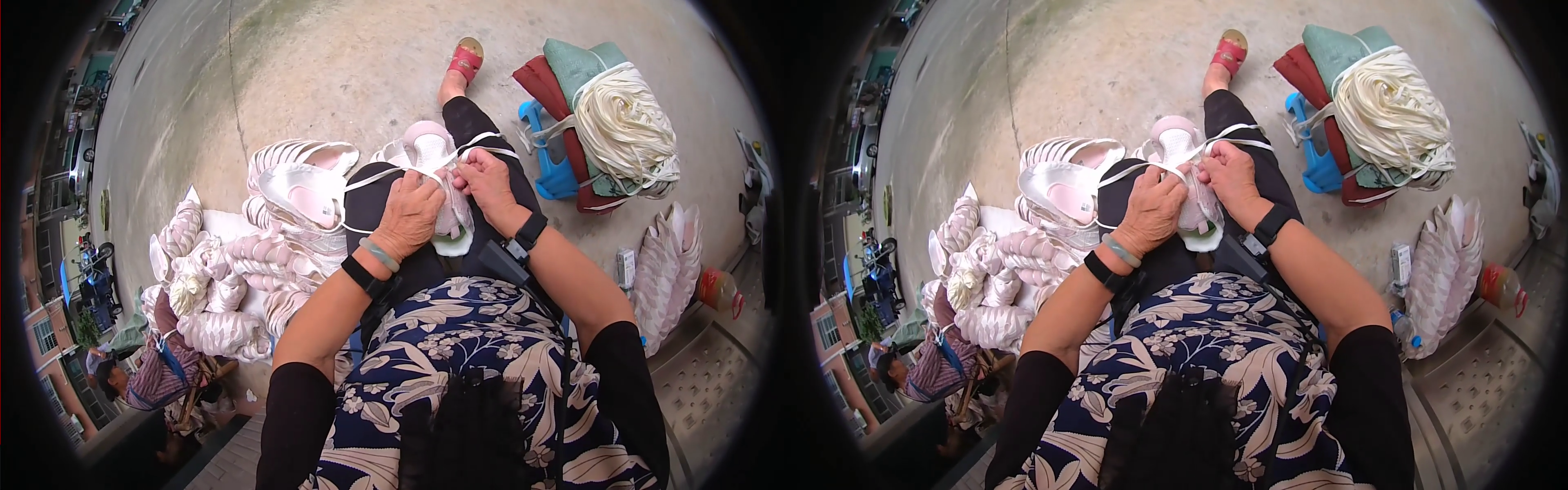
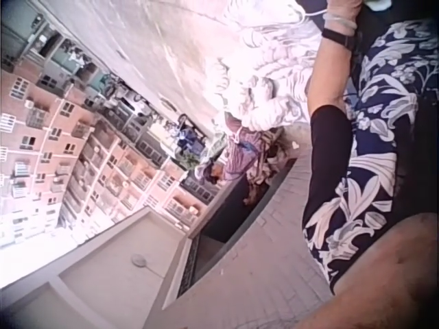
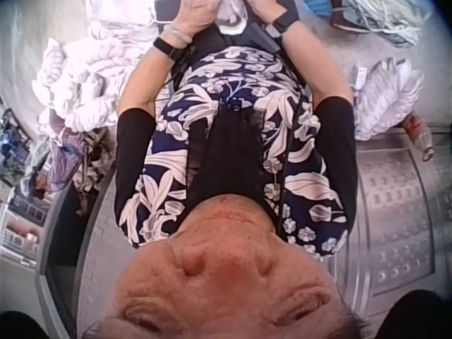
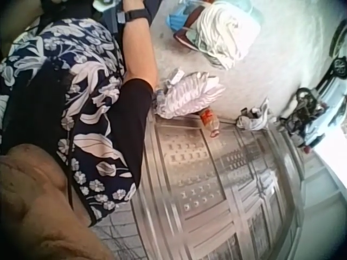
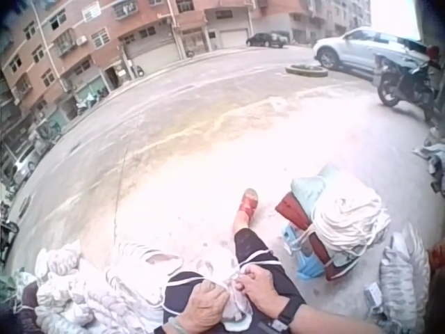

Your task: Lacing shoelaces into white shoe uppers in a production environment.

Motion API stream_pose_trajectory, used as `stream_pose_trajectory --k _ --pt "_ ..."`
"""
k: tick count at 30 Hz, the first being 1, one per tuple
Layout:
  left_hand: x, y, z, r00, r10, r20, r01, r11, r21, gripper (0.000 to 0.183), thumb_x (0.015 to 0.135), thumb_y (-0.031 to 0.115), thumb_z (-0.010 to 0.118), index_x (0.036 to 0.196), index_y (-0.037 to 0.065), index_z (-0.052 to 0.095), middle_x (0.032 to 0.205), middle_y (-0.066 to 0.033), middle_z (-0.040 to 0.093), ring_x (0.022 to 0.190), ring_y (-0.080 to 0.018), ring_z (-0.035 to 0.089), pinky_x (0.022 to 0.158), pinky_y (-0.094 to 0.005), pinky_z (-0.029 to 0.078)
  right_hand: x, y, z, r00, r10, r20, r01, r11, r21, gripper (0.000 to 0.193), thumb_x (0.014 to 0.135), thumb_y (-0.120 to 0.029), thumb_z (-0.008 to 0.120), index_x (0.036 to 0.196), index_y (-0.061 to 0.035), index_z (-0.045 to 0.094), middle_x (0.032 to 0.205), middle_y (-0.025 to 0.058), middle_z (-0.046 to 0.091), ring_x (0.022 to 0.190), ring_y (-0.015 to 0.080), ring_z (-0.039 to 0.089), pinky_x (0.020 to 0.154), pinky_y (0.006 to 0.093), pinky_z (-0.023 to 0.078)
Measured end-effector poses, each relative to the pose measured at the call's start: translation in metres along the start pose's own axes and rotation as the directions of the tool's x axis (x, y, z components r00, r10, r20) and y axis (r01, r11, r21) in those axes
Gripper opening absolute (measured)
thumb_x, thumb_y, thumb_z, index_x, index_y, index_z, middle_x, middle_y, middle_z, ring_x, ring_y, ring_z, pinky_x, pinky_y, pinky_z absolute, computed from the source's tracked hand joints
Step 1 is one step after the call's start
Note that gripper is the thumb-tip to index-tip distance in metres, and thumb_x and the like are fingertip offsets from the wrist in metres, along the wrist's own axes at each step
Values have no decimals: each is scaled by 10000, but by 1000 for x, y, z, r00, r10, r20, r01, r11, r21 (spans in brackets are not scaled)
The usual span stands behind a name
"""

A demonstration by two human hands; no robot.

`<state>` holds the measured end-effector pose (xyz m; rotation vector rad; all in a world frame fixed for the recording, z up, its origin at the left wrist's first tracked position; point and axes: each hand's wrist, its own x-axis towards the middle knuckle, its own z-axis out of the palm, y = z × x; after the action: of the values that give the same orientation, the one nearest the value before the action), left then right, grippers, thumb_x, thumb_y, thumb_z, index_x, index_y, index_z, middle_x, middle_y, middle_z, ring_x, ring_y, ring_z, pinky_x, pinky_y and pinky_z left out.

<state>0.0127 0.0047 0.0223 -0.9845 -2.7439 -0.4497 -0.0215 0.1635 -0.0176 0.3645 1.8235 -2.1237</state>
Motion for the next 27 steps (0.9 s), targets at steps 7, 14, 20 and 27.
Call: stream_pose_trajectory --k 7,14,20,27 --pt "-1 1 -1 1000 -19 7 19 999 -31 108 683 76 536 782 39 560 1077 -81 573 874 -278 499 693 -356 412 0 2 -1 998 -20 56 20 1000 -5 43 849 -87 561 820 -57 554 708 5 605 580 47 556 475 174 401" --pt "-1 3 -2 999 -35 -6 35 997 -65 129 663 32 561 792 27 551 1099 -93 573 871 -305 504 710 -368 428 5 10 6 988 -154 31 157 983 -99 41 786 -21 556 751 -1 550 598 17 549 530 49 503 471 226 413" --pt "-7 4 -8 951 -298 -81 262 917 -302 137 673 21 608 808 32 591 968 -98 586 873 -303 513 762 -363 419 13 18 10 933 -349 84 353 853 -384 76 742 -76 585 773 -8 571 630 124 556 550 218 541 556 310 445" --pt "-7 -4 -13 463 -837 293 478 -43 -877 157 864 149 579 738 58 559 630 -3 551 449 -54 482 387 -176 367 16 17 -1 964 -247 93 261 842 -471 159 735 -148 625 733 5 582 612 141 549 549 229 543 563 322 438"
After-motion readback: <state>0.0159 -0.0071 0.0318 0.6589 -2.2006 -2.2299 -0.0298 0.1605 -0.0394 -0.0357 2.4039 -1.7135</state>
